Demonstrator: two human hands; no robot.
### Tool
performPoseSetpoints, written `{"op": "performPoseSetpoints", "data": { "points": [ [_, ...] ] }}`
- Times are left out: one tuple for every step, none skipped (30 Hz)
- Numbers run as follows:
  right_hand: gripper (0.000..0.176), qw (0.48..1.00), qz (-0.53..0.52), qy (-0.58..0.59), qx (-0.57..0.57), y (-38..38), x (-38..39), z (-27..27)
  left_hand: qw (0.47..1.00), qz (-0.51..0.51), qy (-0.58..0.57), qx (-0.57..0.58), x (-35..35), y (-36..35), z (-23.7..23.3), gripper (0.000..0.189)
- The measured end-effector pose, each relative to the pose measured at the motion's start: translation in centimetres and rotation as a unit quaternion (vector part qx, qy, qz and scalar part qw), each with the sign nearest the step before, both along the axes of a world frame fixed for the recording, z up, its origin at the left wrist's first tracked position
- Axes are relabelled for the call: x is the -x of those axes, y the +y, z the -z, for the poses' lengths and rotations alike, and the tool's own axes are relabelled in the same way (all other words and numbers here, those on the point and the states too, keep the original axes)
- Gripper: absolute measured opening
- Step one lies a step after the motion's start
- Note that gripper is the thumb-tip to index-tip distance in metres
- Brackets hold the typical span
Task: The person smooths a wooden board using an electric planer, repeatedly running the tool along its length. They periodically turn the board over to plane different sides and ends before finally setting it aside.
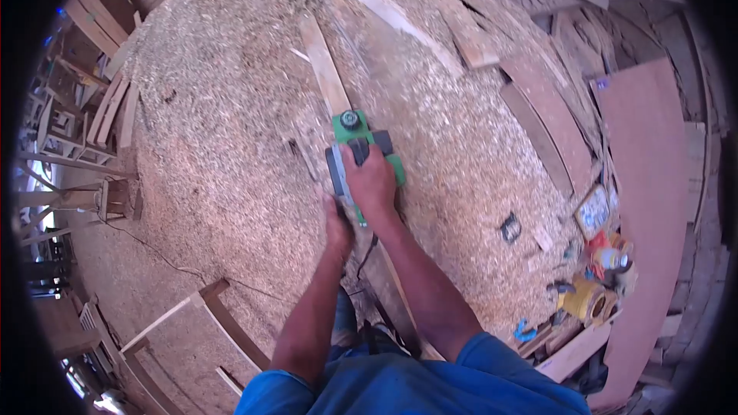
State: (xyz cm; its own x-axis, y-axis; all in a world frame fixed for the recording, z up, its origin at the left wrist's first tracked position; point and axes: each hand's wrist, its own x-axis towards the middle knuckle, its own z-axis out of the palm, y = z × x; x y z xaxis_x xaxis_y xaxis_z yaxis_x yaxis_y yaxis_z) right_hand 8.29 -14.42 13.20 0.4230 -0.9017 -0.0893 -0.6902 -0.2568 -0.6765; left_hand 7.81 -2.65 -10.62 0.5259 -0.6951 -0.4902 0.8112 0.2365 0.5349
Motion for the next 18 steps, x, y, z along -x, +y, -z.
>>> {"op": "performPoseSetpoints", "data": {
  "points": [
    [0.063,1.000,0.002,-0.003,0.000,-1.7,-3.0,-0.3,0.999,-0.021,-0.021,-0.042,0.5,-0.6,-1.0,0.087],
    [0.064,1.000,0.000,-0.011,0.009,-3.3,-5.7,-0.4,0.995,-0.044,-0.040,-0.085,0.8,-1.1,-1.8,0.089],
    [0.065,1.000,-0.001,-0.017,0.017,-4.8,-8.0,-0.4,0.995,-0.023,-0.034,-0.088,0.6,-0.8,-1.6,0.090],
    [0.065,0.999,-0.004,-0.021,0.024,-6.1,-10.2,-0.4,0.996,-0.004,-0.026,-0.091,0.4,-0.5,-1.3,0.092],
    [0.065,0.999,-0.007,-0.030,0.032,-7.3,-12.1,-0.5,0.993,0.009,-0.033,-0.113,0.4,-0.5,-1.1,0.094],
    [0.064,0.999,-0.008,-0.037,0.038,-8.1,-13.6,-0.4,0.990,0.023,-0.040,-0.136,0.3,-0.5,-1.1,0.095],
    [0.064,0.998,-0.007,-0.045,0.046,-9.0,-14.9,-0.5,0.982,0.032,-0.063,-0.177,0.6,-0.5,-1.3,0.097],
    [0.065,0.998,-0.016,-0.045,0.044,-10.0,-16.1,-0.7,0.979,0.033,-0.067,-0.190,0.2,-0.7,-2.3,0.098],
    [0.066,0.998,-0.024,-0.046,0.040,-10.8,-17.1,-0.9,0.976,0.034,-0.071,-0.204,-0.1,-0.9,-3.4,0.099],
    [0.067,0.998,-0.031,-0.047,0.034,-11.3,-17.9,-1.0,0.973,0.035,-0.075,-0.218,-0.5,-1.1,-4.5,0.100],
    [0.067,0.997,-0.041,-0.056,0.026,-11.8,-18.5,-1.0,0.978,0.025,-0.073,-0.192,-0.9,-1.1,-3.9,0.099],
    [0.067,0.997,-0.052,-0.061,0.017,-12.2,-18.6,-0.8,0.984,0.016,-0.066,-0.166,-0.9,-1.1,-3.2,0.098],
    [0.068,0.996,-0.061,-0.063,0.009,-12.0,-17.9,-0.3,0.989,0.008,-0.058,-0.139,-0.4,-0.9,-2.5,0.097],
    [0.068,0.997,-0.055,-0.048,0.012,-10.9,-16.4,-0.2,0.993,0.002,-0.050,-0.110,0.1,-0.9,-2.0,0.096],
    [0.068,0.998,-0.048,-0.036,0.020,-9.8,-14.8,-0.6,0.996,-0.003,-0.046,-0.078,0.1,-1.2,-2.0,0.096],
    [0.068,0.999,-0.040,-0.022,0.027,-8.3,-12.5,-0.9,0.998,0.003,-0.027,-0.055,0.2,-1.2,-2.0,0.096],
    [0.065,0.999,-0.041,-0.024,0.025,-6.7,-9.6,-0.9,0.999,0.011,-0.009,-0.032,0.1,-1.1,-2.2,0.096],
    [0.062,0.999,-0.041,-0.027,0.024,-4.8,-6.1,-0.6,1.000,0.020,0.008,-0.008,-0.3,-1.0,-2.5,0.097]
  ]
}}
